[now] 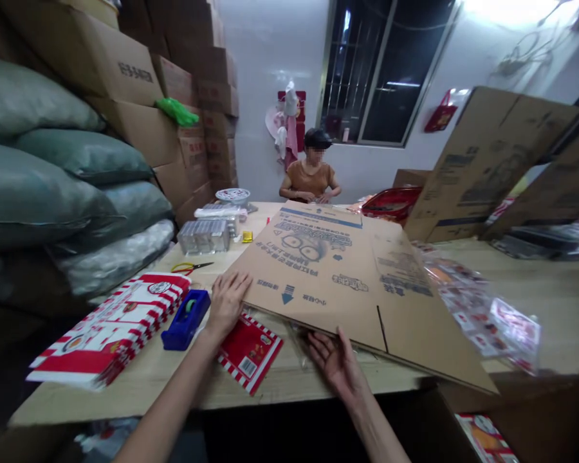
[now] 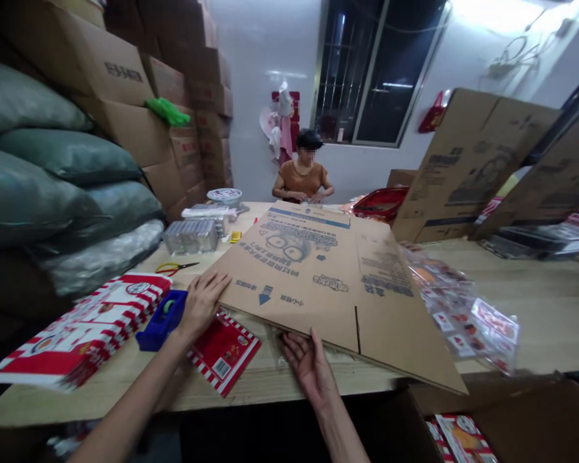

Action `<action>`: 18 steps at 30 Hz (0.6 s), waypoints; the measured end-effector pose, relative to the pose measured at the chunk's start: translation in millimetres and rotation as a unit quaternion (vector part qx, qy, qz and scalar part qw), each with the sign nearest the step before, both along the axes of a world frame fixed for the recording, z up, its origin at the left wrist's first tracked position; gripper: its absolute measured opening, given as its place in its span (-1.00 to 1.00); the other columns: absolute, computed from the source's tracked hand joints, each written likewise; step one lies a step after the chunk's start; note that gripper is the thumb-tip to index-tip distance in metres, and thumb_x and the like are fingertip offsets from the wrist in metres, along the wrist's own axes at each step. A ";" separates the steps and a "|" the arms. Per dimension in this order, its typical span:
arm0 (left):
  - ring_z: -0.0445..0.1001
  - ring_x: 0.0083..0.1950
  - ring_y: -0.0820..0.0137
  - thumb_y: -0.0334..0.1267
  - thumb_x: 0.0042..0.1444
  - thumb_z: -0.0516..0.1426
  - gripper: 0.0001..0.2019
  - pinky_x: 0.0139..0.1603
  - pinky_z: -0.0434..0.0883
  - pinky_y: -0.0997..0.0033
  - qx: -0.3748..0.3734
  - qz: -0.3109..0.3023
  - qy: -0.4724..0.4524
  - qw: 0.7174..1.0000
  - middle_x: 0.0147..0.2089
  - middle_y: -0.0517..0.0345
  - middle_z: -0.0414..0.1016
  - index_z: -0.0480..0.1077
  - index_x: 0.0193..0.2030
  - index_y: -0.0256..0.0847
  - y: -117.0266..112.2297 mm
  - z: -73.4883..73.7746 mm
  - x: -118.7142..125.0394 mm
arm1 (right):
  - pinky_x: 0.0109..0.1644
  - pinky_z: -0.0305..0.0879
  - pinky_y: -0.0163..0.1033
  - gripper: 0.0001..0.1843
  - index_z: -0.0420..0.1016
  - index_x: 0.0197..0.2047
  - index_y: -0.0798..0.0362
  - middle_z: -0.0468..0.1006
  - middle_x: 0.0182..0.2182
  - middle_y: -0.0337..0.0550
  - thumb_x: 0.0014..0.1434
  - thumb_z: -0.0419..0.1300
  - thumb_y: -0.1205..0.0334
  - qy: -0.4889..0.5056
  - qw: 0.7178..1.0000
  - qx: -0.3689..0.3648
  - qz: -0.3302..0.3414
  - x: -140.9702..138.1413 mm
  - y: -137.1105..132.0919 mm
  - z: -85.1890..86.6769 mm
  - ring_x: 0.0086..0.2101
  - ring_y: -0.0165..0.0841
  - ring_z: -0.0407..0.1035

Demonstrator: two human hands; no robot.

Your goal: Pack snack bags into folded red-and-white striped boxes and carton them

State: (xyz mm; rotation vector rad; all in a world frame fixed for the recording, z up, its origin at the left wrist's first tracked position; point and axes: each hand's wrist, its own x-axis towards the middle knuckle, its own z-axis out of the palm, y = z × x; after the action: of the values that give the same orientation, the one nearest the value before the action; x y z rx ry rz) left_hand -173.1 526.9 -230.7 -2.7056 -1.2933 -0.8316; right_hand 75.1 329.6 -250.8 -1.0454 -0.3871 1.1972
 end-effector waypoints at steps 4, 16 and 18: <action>0.38 0.33 -0.02 -0.43 0.18 0.01 -0.44 0.34 0.15 -0.22 0.047 -0.036 -0.018 0.998 0.29 -0.03 0.47 0.39 0.30 -0.05 -2.7 32.7 0.6 | -0.13 0.54 -0.23 -0.66 0.67 -0.41 0.08 0.68 -0.45 -0.15 -0.05 0.49 -0.05 -0.037 0.995 0.015 -0.096 29.2 -5.2 27.6 -0.34 -0.28 0.59; 0.48 -0.10 0.10 -0.20 0.32 0.03 -0.79 -0.03 0.28 0.06 0.257 -0.031 -0.016 0.966 -0.18 -0.02 0.61 0.49 -0.13 -0.14 20.7 212.5 29.0 | -0.15 0.57 -0.17 -0.86 0.62 -0.29 0.05 0.68 -0.31 -0.20 0.06 0.34 0.20 -0.132 0.972 0.146 -0.131 82.4 25.1 229.4 -0.22 -0.32 0.55; 0.47 -0.10 0.10 -0.18 0.32 0.04 -0.80 0.00 0.26 0.06 0.266 -0.028 -0.016 0.963 -0.21 0.00 0.58 0.47 -0.15 -0.13 36.2 239.6 42.3 | -0.13 0.55 -0.14 -0.93 0.55 -0.37 0.03 0.65 -0.43 -0.22 0.13 0.25 0.25 -0.133 0.968 0.147 -0.157 94.6 42.0 260.5 -0.27 -0.34 0.54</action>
State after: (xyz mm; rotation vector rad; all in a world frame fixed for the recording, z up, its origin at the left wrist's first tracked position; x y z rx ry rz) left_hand -130.8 563.1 8.9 -2.3116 -0.8385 -1.0504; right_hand 169.6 371.5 9.7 -0.9649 -0.5671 0.6933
